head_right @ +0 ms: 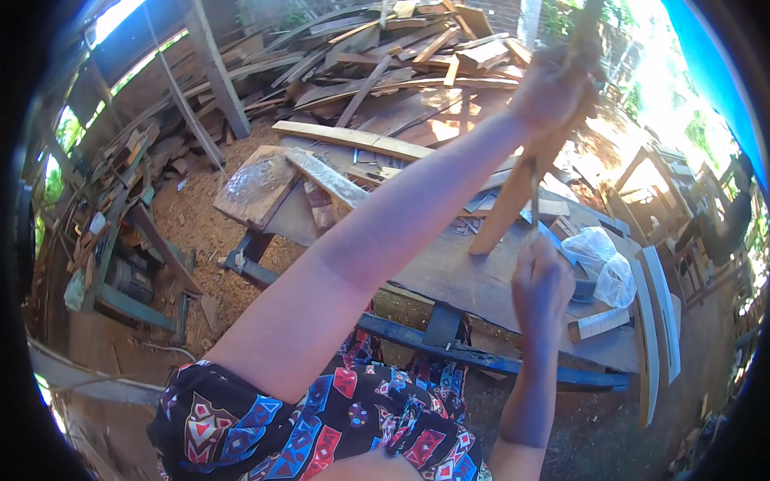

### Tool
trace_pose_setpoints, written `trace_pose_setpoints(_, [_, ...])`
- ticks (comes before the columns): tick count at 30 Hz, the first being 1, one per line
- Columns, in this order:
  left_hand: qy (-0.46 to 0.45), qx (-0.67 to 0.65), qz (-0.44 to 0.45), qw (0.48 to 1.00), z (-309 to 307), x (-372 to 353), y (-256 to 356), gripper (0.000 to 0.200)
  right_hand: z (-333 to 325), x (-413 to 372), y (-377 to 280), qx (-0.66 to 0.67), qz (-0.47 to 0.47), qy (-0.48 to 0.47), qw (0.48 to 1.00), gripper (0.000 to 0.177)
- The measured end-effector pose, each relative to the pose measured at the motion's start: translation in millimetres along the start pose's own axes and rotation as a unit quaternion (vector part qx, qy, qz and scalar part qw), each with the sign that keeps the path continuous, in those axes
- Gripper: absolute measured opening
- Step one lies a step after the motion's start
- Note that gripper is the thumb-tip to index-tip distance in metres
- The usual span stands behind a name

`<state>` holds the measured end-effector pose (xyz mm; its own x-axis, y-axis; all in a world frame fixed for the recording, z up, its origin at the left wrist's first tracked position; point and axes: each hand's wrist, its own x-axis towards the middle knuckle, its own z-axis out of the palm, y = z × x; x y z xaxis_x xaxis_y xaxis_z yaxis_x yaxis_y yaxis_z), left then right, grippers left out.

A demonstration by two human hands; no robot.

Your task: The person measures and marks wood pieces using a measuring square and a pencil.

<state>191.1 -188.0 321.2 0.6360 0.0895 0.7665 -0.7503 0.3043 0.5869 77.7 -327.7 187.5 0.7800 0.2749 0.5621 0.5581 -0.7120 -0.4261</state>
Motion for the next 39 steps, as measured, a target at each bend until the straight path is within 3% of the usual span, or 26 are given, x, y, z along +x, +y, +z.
trace_pose_setpoints(4, [-0.007,0.01,0.011,1.0,14,-7,-1,0.039,6,41,-8,0.002,0.004,-0.011,1.0,0.021])
trace_pose_setpoints(6, [-0.003,0.028,0.006,1.0,9,-6,1,0.041,4,24,-6,0.013,0.037,-0.023,0.999,0.024])
trace_pose_setpoints(10, [0.018,0.043,0.013,0.999,-6,0,5,0.043,-3,-47,2,0.063,-0.023,0.008,0.998,0.02])
trace_pose_setpoints(12, [0.026,0.025,0.009,0.999,-9,-1,3,0.041,-10,-64,3,0.057,0.071,-0.053,0.994,0.017])
trace_pose_setpoints(15, [0.018,0.024,-0.008,1.0,2,-1,0,0.037,-8,-24,4,0.04,0.002,-0.016,0.999,0.02])
trace_pose_setpoints(20, [0.002,0.016,0.001,1.0,19,-10,4,0.032,9,44,3,0.069,0.056,-0.03,0.996,0.026])
trace_pose_setpoints(23, [0.013,0.014,0.031,0.999,11,-5,1,0.033,1,13,-3,0.049,0.019,-0.03,0.998,0.025])
trace_pose_setpoints(26, [0.04,0.017,0.007,0.999,-5,-3,7,0.037,2,-41,6,0.068,-0.014,0.001,0.998,0.022])
trace_pose_setpoints(28, [0.039,0.021,0.007,0.999,-10,-1,6,0.038,0,-61,7,0.101,0.071,-0.053,0.991,0.019])
trace_pose_setpoints(33, [0.032,0.016,0.005,0.999,-4,-1,2,0.04,4,-2,2,0.037,-0.003,-0.023,0.999,0.021])
trace_pose_setpoints(35, [0.027,0.018,-0.001,0.999,1,-5,5,0.039,11,34,4,0.09,0.06,-0.054,0.993,0.022])
trace_pose_setpoints(39, [0.022,0.04,0.018,0.999,6,-6,5,0.039,12,41,-5,0.069,0.06,-0.053,0.994,0.023])
